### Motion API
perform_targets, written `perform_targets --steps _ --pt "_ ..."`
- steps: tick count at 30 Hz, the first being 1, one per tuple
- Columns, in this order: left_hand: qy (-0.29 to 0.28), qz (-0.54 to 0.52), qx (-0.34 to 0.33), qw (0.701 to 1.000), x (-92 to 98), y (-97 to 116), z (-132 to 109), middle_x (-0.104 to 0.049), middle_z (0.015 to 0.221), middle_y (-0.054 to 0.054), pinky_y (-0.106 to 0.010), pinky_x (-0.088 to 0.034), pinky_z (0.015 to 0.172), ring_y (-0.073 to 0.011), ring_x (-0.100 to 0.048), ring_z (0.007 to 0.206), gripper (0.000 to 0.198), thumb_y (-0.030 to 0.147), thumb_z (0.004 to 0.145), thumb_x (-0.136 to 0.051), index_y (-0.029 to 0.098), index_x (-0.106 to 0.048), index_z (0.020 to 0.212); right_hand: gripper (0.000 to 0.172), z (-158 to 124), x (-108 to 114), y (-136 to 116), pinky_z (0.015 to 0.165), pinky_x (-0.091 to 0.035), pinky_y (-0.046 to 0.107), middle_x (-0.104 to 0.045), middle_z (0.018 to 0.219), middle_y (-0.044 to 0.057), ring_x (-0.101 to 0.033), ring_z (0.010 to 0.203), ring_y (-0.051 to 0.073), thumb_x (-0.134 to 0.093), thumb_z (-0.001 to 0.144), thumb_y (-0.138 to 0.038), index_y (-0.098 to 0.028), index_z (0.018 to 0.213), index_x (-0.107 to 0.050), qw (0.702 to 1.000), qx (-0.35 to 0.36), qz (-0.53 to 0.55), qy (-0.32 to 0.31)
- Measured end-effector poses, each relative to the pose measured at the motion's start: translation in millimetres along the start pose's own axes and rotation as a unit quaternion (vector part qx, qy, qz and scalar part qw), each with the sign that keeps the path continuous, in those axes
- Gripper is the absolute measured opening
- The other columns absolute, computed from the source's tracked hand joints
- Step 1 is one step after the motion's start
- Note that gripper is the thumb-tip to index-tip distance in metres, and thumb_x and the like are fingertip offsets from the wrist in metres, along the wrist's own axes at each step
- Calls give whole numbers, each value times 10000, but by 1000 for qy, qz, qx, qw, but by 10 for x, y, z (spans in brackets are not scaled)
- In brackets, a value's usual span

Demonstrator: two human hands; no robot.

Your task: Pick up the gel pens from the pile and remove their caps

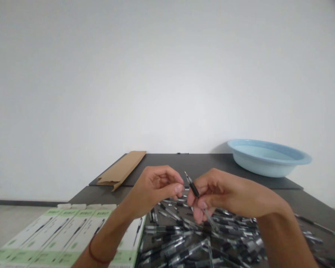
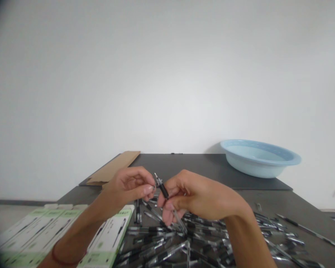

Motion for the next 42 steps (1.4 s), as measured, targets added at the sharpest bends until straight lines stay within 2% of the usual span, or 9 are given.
perform_targets --steps 5,10,15,18,23,27,31,37,42 --pt "-6 15 -4 1000 -22 1 -39 -727 875 -45 -257 -540 709 -130 -680 793 156 247 844 -801 165 -719 948 142 -7 -7 -80 796 -558 283 -778 931 74 -720 845 163 -600 985 -221 -150 987 -723 999 24 -40 6" --pt "5 90 -64 994 -36 68 -33 -696 960 -49 -301 -572 802 -159 -672 902 63 193 864 -746 177 -724 921 185 -30 57 -135 877 -543 307 -772 943 59 -709 915 173 -530 1012 -191 -170 1033 -713 990 41 -127 44" --pt "38 263 -87 960 -9 -20 67 -734 1001 -44 -292 -539 819 -164 -677 925 127 235 943 -654 212 -764 1003 216 -126 259 -72 823 -540 307 -750 906 60 -694 876 174 -481 1033 -232 -162 1132 -659 982 41 -151 102" --pt "-11 376 -87 922 -51 -250 153 -771 998 -32 -296 -487 845 -170 -688 923 206 247 990 -583 232 -783 1036 211 -180 418 -35 764 -532 298 -738 865 60 -680 797 166 -477 1030 -258 -148 1127 -629 976 48 -161 140" --pt "-129 447 8 885 -158 -898 227 -793 899 -20 -264 -459 760 -179 -715 825 135 249 941 -641 226 -772 961 204 -251 546 -16 709 -511 286 -734 811 40 -657 733 158 -497 992 -226 -139 1085 -656 964 25 -217 149" --pt "-136 487 48 861 -193 -1325 242 -780 785 -7 -260 -426 688 -190 -712 752 7 226 834 -760 226 -753 832 209 -390 567 15 691 -497 274 -747 815 28 -672 748 159 -501 979 -209 -158 1069 -684 955 7 -244 165" --pt "-134 534 71 832 -217 -1649 247 -788 816 -21 -274 -417 691 -212 -714 788 51 271 827 -782 235 -752 847 200 -548 616 117 687 -499 272 -755 823 19 -690 758 162 -503 970 -199 -180 1001 -700 951 -6 -258 171" --pt "-164 589 51 790 -287 -1857 235 -786 892 -52 -286 -441 742 -233 -716 901 128 324 921 -690 223 -765 894 195 -711 815 218 671 -494 293 -761 833 39 -694 753 184 -531 945 -187 -188 933 -725 944 -21 -278 176" --pt "-175 625 -12 761 -345 -1772 301 -782 948 -59 -304 -474 769 -229 -720 919 244 301 1019 -535 214 -763 1013 223 -787 887 223 669 -501 326 -761 819 50 -692 732 197 -517 971 -216 -189 914 -730 940 -25 -293 171"
Point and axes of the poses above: each hand's wrist, its own z-axis towards the middle knuckle, its own x-axis out of the back of the hand, y = z × x, the point moved 6 cm from there along z, towards the middle knuckle
